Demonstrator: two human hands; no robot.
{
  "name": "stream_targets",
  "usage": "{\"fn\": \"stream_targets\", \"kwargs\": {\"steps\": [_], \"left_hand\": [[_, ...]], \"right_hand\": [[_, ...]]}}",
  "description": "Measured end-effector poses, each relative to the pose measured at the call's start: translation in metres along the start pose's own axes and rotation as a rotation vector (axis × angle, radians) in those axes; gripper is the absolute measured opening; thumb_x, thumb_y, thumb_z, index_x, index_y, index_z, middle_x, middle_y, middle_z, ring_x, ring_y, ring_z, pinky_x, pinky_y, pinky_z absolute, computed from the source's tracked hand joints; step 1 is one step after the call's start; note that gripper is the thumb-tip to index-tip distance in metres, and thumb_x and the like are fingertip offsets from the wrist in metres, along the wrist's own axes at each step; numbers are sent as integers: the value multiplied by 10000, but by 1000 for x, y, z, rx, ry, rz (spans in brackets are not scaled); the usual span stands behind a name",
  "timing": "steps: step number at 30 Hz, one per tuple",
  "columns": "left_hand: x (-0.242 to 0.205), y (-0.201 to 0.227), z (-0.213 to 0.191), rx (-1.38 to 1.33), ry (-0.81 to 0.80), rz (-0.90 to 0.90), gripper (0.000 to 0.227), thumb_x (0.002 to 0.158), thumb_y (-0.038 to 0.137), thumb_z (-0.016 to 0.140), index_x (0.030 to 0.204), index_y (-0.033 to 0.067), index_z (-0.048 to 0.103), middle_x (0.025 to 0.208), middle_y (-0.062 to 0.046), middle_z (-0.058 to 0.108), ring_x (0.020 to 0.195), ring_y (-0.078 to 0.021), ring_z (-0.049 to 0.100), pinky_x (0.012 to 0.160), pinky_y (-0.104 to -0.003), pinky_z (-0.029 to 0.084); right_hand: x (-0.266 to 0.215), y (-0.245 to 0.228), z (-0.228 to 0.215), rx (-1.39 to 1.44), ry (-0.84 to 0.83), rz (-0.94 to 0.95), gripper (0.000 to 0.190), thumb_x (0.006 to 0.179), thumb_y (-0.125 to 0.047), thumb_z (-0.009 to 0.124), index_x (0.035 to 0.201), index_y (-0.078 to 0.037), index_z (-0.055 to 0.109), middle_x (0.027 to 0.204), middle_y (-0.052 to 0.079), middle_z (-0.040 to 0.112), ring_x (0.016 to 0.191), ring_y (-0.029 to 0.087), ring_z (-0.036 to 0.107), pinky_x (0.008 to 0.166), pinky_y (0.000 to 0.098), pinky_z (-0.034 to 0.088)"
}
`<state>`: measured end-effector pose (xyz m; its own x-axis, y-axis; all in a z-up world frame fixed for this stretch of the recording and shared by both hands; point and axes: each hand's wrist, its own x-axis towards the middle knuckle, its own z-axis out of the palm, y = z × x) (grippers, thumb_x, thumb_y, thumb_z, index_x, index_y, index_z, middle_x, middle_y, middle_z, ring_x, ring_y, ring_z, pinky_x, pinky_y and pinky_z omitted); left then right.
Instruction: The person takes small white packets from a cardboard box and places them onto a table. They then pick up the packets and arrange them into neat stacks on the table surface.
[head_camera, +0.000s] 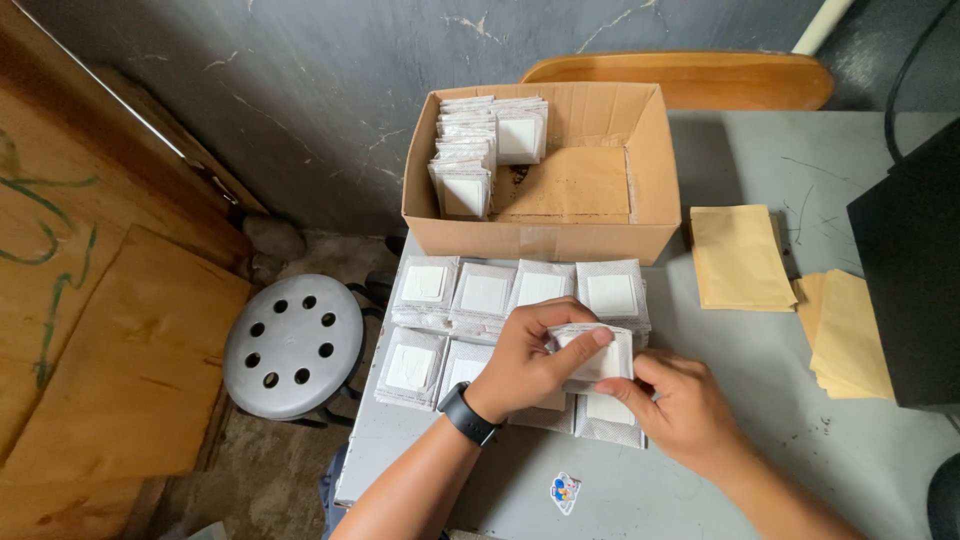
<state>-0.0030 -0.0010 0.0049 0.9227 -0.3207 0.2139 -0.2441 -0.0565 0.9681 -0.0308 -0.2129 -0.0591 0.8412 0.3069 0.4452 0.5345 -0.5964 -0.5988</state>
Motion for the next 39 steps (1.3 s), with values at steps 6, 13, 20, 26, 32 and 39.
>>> {"fn": "stream_targets", "kwargs": {"steps": [6, 13, 20, 26, 32, 39], "left_hand": [[2, -6, 2, -69, 4, 8, 146, 975, 249, 713, 884, 135, 721, 808, 76, 614, 708, -37, 459, 576, -224, 300], [-1, -1, 2, -95, -71, 95, 106, 956, 174, 729, 893, 89, 718, 877, -2, 692, 821, -98, 621, 785, -247, 497], [-1, 0, 1, -156, -4, 93, 118, 971, 184, 715, 902, 91, 694, 875, 0, 678, 821, -104, 608, 777, -246, 479], [3, -6, -7, -127, -34, 22, 128, 946, 237, 745, 962, 113, 718, 911, 48, 710, 844, -56, 604, 788, -222, 489], [6, 4, -19, -66, 21, 77, 114, 949, 211, 741, 942, 99, 725, 889, 21, 707, 812, -79, 599, 734, -232, 470], [10, 8, -37, 58, 244, 190, 87, 953, 149, 727, 891, 87, 726, 870, -14, 711, 828, -126, 640, 778, -267, 503]], "right_hand": [[5, -10, -6, 25, 14, -30, 458, 909, -375, 706, 655, -86, 457, 578, 2, 429, 544, 179, 385, 518, 337, 341], [4, -12, -1, -19, 6, -147, 530, 874, -333, 775, 636, -85, 371, 549, 30, 390, 527, 218, 381, 515, 377, 320], [10, -23, -12, 40, 6, -107, 429, 943, -308, 673, 679, -84, 420, 587, 15, 395, 556, 197, 369, 535, 339, 326], [4, -15, -13, 118, 2, 37, 425, 958, -301, 653, 687, -86, 406, 616, -4, 347, 596, 174, 309, 541, 316, 313], [5, -16, -16, 193, 21, 58, 437, 1007, -312, 555, 677, -86, 382, 611, -4, 361, 589, 156, 317, 540, 298, 292], [9, -28, -22, 222, 32, 68, 377, 1017, -297, 528, 714, -77, 567, 628, -5, 565, 585, 141, 519, 584, 270, 410]]}}
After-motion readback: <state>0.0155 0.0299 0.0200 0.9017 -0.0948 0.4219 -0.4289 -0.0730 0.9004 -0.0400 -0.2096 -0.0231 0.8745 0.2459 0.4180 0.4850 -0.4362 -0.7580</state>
